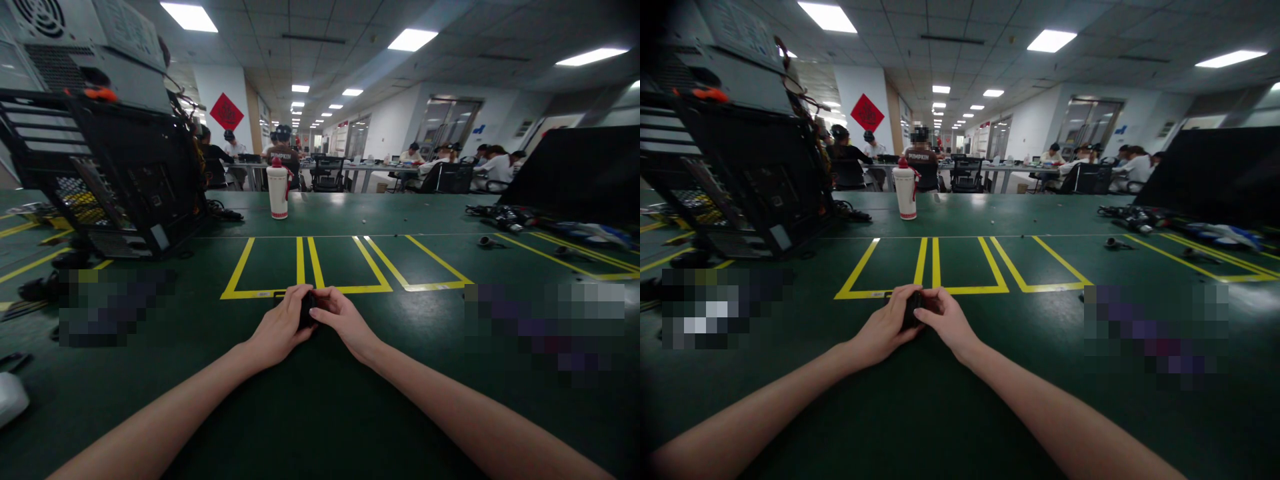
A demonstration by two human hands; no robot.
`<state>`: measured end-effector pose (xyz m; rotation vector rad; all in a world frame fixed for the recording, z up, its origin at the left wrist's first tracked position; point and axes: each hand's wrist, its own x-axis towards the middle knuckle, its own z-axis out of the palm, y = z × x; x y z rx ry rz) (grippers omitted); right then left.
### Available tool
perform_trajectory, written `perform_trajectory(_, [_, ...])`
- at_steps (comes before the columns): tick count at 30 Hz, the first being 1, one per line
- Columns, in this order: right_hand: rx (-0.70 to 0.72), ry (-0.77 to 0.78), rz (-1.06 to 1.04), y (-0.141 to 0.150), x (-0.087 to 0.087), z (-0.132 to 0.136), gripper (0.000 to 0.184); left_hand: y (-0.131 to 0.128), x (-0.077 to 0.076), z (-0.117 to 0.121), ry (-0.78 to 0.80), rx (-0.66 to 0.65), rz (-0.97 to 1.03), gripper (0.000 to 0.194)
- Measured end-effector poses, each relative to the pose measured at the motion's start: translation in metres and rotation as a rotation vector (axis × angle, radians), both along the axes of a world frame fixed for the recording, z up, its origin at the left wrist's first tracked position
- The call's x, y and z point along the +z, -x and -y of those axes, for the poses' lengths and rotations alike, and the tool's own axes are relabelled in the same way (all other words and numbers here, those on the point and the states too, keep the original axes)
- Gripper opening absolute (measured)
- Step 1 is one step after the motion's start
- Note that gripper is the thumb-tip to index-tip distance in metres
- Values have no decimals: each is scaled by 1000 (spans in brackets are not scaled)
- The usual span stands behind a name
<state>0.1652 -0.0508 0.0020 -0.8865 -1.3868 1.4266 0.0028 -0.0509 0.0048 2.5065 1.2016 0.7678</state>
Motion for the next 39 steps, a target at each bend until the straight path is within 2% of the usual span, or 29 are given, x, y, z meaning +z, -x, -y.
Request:
perform_trajectory(7, [-23,-55,-1,2,0,1,18,-1,-2,-1,-6,6,5,60])
perform_trajectory(13, [-43,28,32,1,-2,-4,30,0,1,1,17,2,3,59])
perform_trajectory(17, [0,20,13,0,1,-2,28,0,2,1,32,-5,2,59])
perform_trajectory(25, [-17,-23,24,1,1,1,21,0,1,1,28,3,-1,59])
perform_trajectory(32, [2,28,58,-1,3,1,29,0,2,1,31,9,-7,60])
perform_trajectory(39, [-28,-87,51,2,0,2,22,-2,0,-1,-16,9,-6,60])
